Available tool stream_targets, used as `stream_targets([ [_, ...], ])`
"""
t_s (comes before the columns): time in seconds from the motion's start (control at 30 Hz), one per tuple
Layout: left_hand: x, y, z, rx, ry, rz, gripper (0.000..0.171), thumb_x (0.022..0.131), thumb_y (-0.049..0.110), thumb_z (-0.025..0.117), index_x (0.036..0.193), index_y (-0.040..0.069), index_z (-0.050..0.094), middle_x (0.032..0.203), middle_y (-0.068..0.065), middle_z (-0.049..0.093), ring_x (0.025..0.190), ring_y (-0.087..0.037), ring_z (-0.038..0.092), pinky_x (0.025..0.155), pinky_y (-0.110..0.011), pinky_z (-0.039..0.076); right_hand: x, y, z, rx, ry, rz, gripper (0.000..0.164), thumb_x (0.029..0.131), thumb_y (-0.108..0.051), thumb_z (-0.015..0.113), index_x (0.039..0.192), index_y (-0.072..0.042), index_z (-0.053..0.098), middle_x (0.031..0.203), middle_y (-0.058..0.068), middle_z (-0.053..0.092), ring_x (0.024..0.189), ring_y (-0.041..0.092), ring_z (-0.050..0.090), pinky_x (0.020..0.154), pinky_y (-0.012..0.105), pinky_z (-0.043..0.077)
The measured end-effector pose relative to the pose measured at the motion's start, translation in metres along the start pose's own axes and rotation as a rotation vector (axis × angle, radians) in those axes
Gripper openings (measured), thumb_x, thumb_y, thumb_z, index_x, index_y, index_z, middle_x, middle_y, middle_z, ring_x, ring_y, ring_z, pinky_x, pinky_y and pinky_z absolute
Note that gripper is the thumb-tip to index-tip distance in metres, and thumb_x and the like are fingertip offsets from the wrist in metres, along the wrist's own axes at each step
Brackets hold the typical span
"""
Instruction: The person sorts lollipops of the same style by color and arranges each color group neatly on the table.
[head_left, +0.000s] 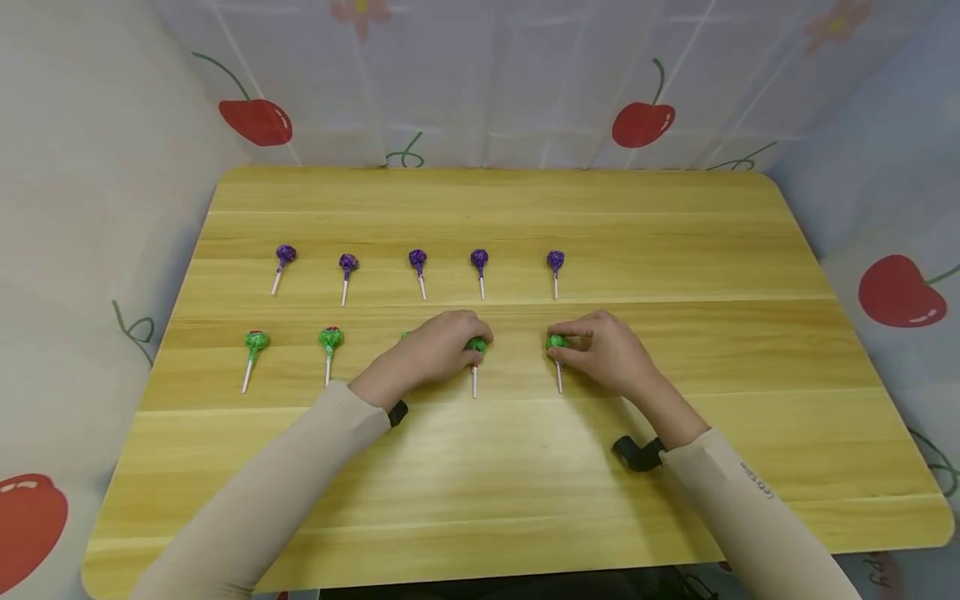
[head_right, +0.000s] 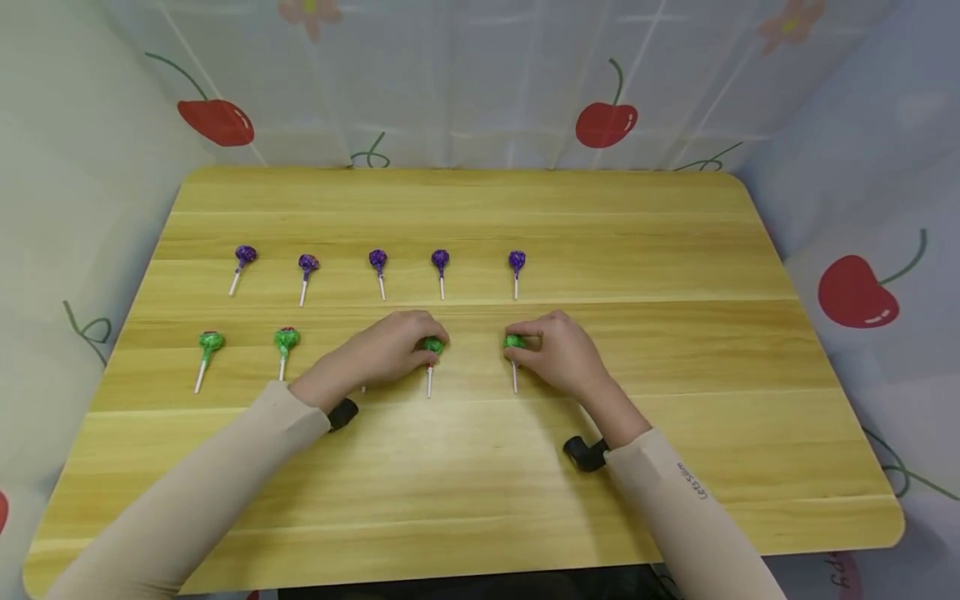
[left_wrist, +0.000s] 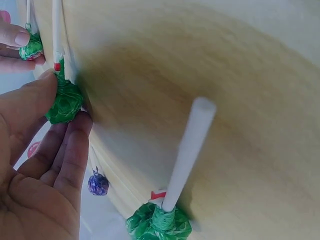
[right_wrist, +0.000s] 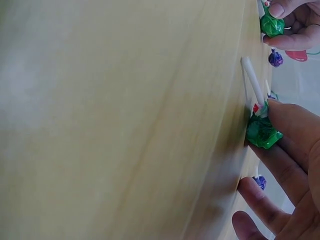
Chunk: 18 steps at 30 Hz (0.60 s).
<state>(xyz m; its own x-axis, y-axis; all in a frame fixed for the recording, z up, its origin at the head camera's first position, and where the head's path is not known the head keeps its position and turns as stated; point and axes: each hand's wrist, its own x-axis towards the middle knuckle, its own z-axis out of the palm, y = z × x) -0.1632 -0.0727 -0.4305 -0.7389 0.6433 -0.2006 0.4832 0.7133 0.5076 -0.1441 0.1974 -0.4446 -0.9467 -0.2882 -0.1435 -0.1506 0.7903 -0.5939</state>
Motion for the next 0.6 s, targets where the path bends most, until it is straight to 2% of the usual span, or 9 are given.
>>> stream_targets([
  [0.37, -0.0005, -0.0009, 0.0026, 0.015, 0.02, 0.028, 0.028, 0.096, 0.015, 0.066, 0.123, 0.006, 0.067, 0.114, -0.008, 0.067, 0.101, -0.018, 0.062, 0.09, -0.033, 0.053, 0.0007, -0.0008, 0.0005, -0.029, 0.006, 0.005, 0.035, 0.088, -0.034, 0.077, 0.12, -0.021, 0.074, 0.119, 0.006, 0.07, 0.104, 0.024, 0.057, 0.079, 0.037, 0.044],
  [0.5, -0.0016, 0.0005, 0.001, 0.011, 0.011, 0.02, 0.031, 0.097, 0.017, 0.065, 0.126, 0.006, 0.065, 0.116, -0.008, 0.066, 0.1, -0.017, 0.061, 0.089, -0.033, 0.053, 0.0007, -0.001, 0.0002, -0.027, 0.0, -0.006, 0.035, 0.088, -0.033, 0.077, 0.121, -0.021, 0.073, 0.119, 0.003, 0.071, 0.101, 0.023, 0.057, 0.079, 0.036, 0.042],
  [0.6, -0.0025, 0.0022, 0.0002, -0.003, 0.002, 0.009, 0.034, 0.098, 0.017, 0.064, 0.13, 0.006, 0.063, 0.119, -0.009, 0.065, 0.102, -0.019, 0.061, 0.091, -0.033, 0.053, 0.0001, -0.0005, -0.0001, -0.022, -0.002, -0.021, 0.035, 0.089, -0.032, 0.076, 0.121, -0.02, 0.073, 0.121, 0.003, 0.072, 0.103, 0.024, 0.058, 0.083, 0.04, 0.044],
])
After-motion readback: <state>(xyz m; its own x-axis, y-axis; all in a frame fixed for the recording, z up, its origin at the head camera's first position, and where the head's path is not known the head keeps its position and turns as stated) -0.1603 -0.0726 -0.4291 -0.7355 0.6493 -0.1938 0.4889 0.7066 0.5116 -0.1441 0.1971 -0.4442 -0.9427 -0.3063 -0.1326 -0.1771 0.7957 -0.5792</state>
